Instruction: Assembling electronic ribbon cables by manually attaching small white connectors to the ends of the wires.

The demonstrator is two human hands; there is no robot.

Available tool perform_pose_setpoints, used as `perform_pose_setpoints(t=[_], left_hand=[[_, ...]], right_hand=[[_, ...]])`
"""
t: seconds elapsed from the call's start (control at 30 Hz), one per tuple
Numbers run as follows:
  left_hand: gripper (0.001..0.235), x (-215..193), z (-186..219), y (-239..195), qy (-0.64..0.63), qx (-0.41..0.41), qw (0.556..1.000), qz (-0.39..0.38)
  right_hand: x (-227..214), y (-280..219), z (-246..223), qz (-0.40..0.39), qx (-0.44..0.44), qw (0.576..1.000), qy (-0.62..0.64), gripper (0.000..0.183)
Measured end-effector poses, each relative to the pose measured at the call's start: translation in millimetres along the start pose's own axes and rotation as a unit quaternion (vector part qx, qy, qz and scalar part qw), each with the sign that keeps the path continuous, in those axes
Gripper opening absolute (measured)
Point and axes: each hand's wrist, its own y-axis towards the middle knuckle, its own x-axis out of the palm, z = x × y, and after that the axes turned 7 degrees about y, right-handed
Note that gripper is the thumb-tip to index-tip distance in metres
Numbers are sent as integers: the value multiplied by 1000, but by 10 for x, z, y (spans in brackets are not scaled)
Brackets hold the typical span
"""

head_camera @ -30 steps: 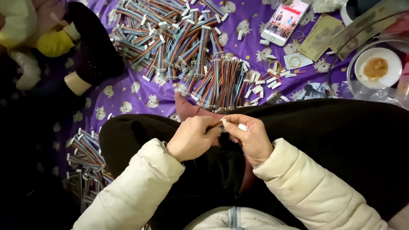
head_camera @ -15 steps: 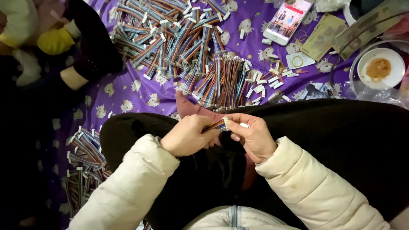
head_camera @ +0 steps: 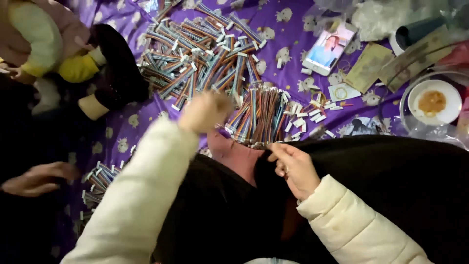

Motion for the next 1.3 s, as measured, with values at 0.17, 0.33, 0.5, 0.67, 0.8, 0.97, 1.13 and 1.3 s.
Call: perform_pose_setpoints(t=[0.17,0.33,0.5,0.67,0.8,0.97,1.13,1.3], left_hand=[[39,134,112,256,43,-57,986,151],[42,757,608,-43,34,-15,999,5],[28,1257,506,115,31,-60,998,-2],[34,900,872,-101,4,-61,998,-33],[33,1301,732,115,2,-99,994,-56],[27,1118,479,47,-276,-163,947,-15],[31,867,751,-164,-181,-145,972,-18],[34,1175,618,57,-150,-140,978,-45]], right_hand=[[88,-8,-164,56,-13,998,20,30],[56,26,-148,95,-52,993,37,28],[46,27,-124,89,-52,994,43,27],[-3,69,-80,95,-64,992,46,26],[-33,70,-63,99,-72,992,40,26],[18,67,-86,79,-55,995,32,27],[16,73,-74,67,-47,996,42,32],[-47,95,-70,70,-46,995,45,32]])
